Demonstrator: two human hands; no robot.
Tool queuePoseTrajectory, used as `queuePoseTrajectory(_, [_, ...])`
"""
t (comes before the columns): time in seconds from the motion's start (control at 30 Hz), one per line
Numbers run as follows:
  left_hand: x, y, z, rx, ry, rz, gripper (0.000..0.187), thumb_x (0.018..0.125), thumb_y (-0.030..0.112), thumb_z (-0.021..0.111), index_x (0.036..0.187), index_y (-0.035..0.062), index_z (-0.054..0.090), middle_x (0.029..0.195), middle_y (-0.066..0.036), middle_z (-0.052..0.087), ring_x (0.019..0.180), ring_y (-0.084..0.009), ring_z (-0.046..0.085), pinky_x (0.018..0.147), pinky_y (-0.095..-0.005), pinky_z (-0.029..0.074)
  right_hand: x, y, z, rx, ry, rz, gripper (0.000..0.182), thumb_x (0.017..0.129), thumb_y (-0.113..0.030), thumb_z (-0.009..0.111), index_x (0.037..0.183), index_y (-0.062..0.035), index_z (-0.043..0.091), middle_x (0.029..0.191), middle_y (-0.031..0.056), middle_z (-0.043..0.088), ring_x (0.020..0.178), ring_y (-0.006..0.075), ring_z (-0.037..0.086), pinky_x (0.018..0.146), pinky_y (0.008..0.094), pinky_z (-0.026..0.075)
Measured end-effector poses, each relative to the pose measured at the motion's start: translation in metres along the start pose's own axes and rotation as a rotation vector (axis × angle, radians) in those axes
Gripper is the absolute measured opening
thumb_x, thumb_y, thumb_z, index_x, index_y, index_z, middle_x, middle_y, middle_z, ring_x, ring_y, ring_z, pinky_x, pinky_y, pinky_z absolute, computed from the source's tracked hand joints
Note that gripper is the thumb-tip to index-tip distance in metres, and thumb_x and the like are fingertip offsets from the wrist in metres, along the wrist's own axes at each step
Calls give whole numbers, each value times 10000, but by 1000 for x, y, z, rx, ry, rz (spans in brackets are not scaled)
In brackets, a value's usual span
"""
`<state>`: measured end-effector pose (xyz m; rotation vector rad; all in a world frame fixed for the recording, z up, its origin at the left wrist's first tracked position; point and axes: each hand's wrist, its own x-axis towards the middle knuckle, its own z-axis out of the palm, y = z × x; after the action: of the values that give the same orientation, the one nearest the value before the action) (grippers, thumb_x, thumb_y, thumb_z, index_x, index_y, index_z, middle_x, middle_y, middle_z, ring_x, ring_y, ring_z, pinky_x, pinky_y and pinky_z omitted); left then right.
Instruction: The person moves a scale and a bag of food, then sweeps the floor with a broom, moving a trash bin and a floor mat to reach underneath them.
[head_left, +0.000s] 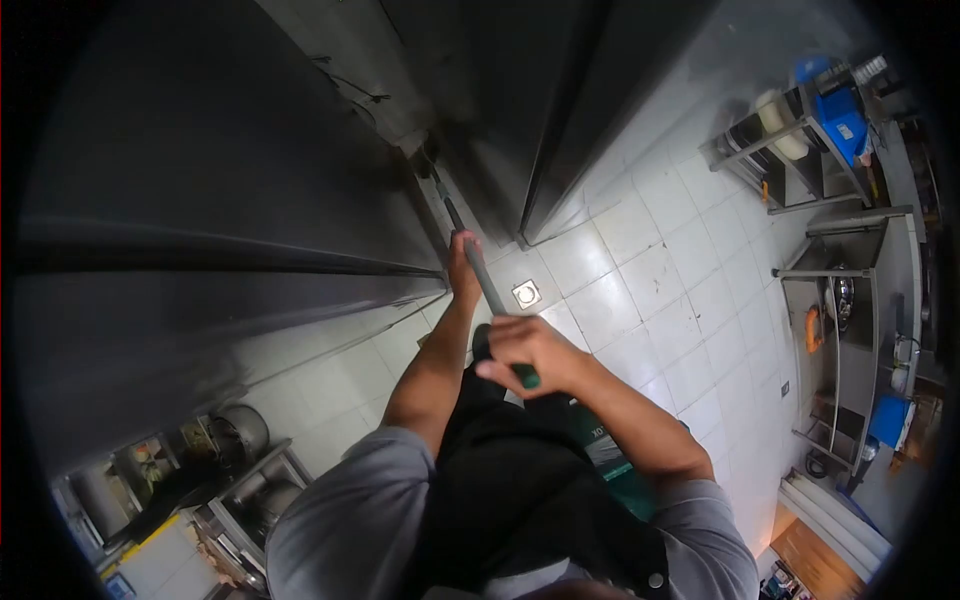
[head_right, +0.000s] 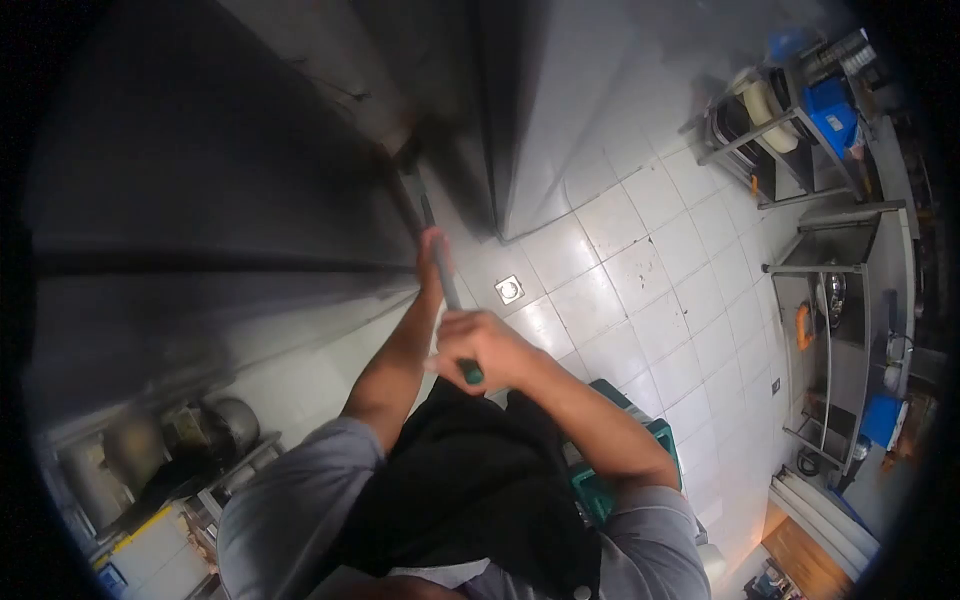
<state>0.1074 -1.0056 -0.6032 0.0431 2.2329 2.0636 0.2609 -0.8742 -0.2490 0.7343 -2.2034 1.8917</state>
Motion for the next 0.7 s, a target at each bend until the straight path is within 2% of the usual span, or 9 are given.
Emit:
queuePoseTrajectory(0.07, [-27,60,5,396,22,246,175,1033,238,671,1066,82,599,1209,-154,630,1133,-349,630,974,-454,506,-8,-42,-16,-31,-70,25,344,848,-96,822,666,-40,535,661,104,530,647,317,541,609,432,460])
queuePoseTrajectory(0.13, [-33,95,11,479,52,337,149,1021,212,685,1038,88,603,1240,-167,627,1170,-361,621,993,-444,491,-2,-86,-32,-46,-62,-9,377,842,-87,822,651,-39,501,651,101,500,642,311,529,600,427,449])
queuePoseTrajectory(0.2, [-23,107,21,344,71,252,136,1009,188,698,1018,90,604,1290,-182,631,1220,-371,614,1023,-432,477,-5,-87,-38,-26,-16,-56,429,843,-68,818,630,-37,447,641,102,460,636,314,505,582,428,423])
queuePoseTrajectory(0.27, [8,67,14,230,-11,168,134,1002,175,707,1018,94,601,1374,-212,609,1299,-386,583,1063,-426,462,-10,-50,-29,-11,56,-28,428,850,-53,804,627,-36,439,638,110,451,627,321,493,575,432,410])
queuePoseTrajectory(0.37, [3,-10,12,67,-174,-51,142,997,170,715,1024,99,596,1471,-248,567,1400,-402,528,1113,-414,440,-25,-26,-15,-11,122,49,408,860,-21,776,631,-30,438,631,125,436,615,332,473,573,431,393])
queuePoseTrajectory(0.43, [-22,-2,19,164,-213,-53,150,995,173,719,1032,100,593,1487,-258,558,1431,-402,510,1127,-412,433,-43,-44,-23,-7,169,98,398,868,-14,764,632,-28,443,627,128,433,611,331,468,574,427,390])
queuePoseTrajectory(0.5, [-80,67,34,462,-176,116,161,993,177,723,1043,101,590,1465,-256,573,1432,-392,514,1126,-417,435,-70,-75,-36,33,188,91,395,878,-24,752,629,-34,445,632,130,449,611,323,487,566,412,401])
queuePoseTrajectory(0.6, [-108,137,44,452,-175,201,189,991,196,732,1026,99,573,1487,-258,558,1432,-425,507,1139,-449,432,-83,-130,-56,88,197,35,385,886,-28,725,628,-36,439,660,154,507,639,321,551,574,392,452])
queuePoseTrajectory(0.7, [-95,140,45,426,-177,291,208,984,196,740,1000,91,561,1468,-253,569,1431,-442,502,1127,-463,438,-87,-140,-63,85,192,-18,411,902,-43,732,626,-32,427,668,159,506,646,324,554,575,390,457])
